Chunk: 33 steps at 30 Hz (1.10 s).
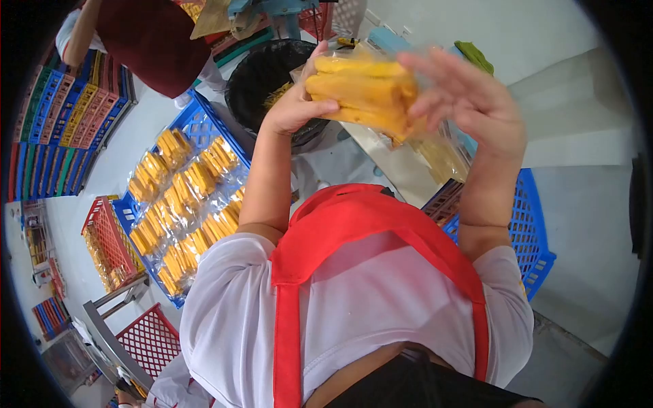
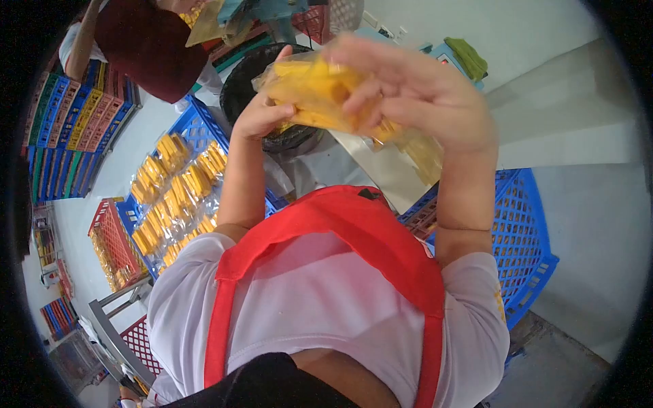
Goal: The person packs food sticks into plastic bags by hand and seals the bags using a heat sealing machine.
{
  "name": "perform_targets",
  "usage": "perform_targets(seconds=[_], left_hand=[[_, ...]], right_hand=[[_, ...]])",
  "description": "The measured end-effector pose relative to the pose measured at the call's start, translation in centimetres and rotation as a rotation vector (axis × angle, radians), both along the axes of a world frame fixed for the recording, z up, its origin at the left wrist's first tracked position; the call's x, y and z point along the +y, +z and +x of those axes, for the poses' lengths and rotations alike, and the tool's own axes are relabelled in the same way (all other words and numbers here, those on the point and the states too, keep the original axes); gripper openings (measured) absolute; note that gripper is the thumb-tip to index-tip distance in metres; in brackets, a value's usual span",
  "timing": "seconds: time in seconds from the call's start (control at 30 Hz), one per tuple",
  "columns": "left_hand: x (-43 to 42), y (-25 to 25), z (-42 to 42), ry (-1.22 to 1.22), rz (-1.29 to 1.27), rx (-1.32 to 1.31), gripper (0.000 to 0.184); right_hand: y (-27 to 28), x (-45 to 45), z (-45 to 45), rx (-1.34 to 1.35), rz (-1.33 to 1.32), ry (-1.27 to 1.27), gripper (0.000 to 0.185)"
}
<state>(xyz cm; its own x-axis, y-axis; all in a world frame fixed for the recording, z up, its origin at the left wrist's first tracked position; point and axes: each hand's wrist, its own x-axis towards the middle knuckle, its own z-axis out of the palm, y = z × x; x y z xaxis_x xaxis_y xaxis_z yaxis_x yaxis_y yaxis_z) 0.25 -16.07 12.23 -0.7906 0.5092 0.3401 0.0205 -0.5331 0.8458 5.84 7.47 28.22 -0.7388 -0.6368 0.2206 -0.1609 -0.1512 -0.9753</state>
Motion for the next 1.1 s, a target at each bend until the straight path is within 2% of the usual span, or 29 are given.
perform_targets(seconds=[0.03,0.07,0.1,0.17,0.23,0.33,0.43,0.53,0.63,0.87,0.93,1.03,1.1], left_hand=[[-0.3,1.1,0.2,0.086,-0.151,0.067,0.1],[-0.6,2.0,0.5,0.074,-0.107,0.061,0.105],[-0.8,2.8,0.9,0.078,-0.106,0.059,0.105],[-1.1,4.0,1.4,0.1,0.041,0.119,0.107],[-1.5,4.5,1.5,0.117,0.047,0.107,0.109],[-2.0,5.3,1.8,0.182,-0.007,0.218,0.11],[-2.2,6.0,2.0,0.118,0.03,0.283,0.108],[-1.6,6.5,2.2,0.168,-0.037,0.3,0.107],[-1.2,5.9,2.1,0.235,-0.06,0.208,0.106],[-1.4,3.5,0.6,0.23,0.153,0.077,0.098],[-1.5,3.3,0.5,0.246,0.175,0.049,0.096],[-1.4,3.1,0.4,0.239,0.227,0.016,0.09],[-1.0,2.9,0.3,0.212,0.236,-0.051,0.083]], right_hand=[[0.0,0.5,0.0,-0.008,0.014,0.023,0.032],[0.0,1.0,0.1,-0.016,0.027,0.046,0.03],[-0.6,1.5,-0.3,0.329,0.098,0.032,0.03],[-1.7,1.5,-0.3,0.674,0.162,0.025,0.031],[-2.6,0.6,1.0,0.706,0.316,-0.313,0.027],[-2.8,-0.6,1.6,0.783,0.37,-0.43,0.025],[-3.2,0.1,1.3,0.869,0.368,-0.318,0.024],[-2.4,-0.5,1.5,0.931,0.478,-0.283,0.025],[-3.2,-0.5,0.5,0.881,0.422,-0.348,0.026],[-2.6,0.3,-0.1,0.8,0.323,-0.36,0.029],[-2.5,0.2,-0.2,0.798,0.432,-0.259,0.031],[-2.5,-0.2,0.1,0.686,0.479,-0.278,0.034],[-3.1,0.0,-0.8,0.715,0.496,-0.286,0.037]])
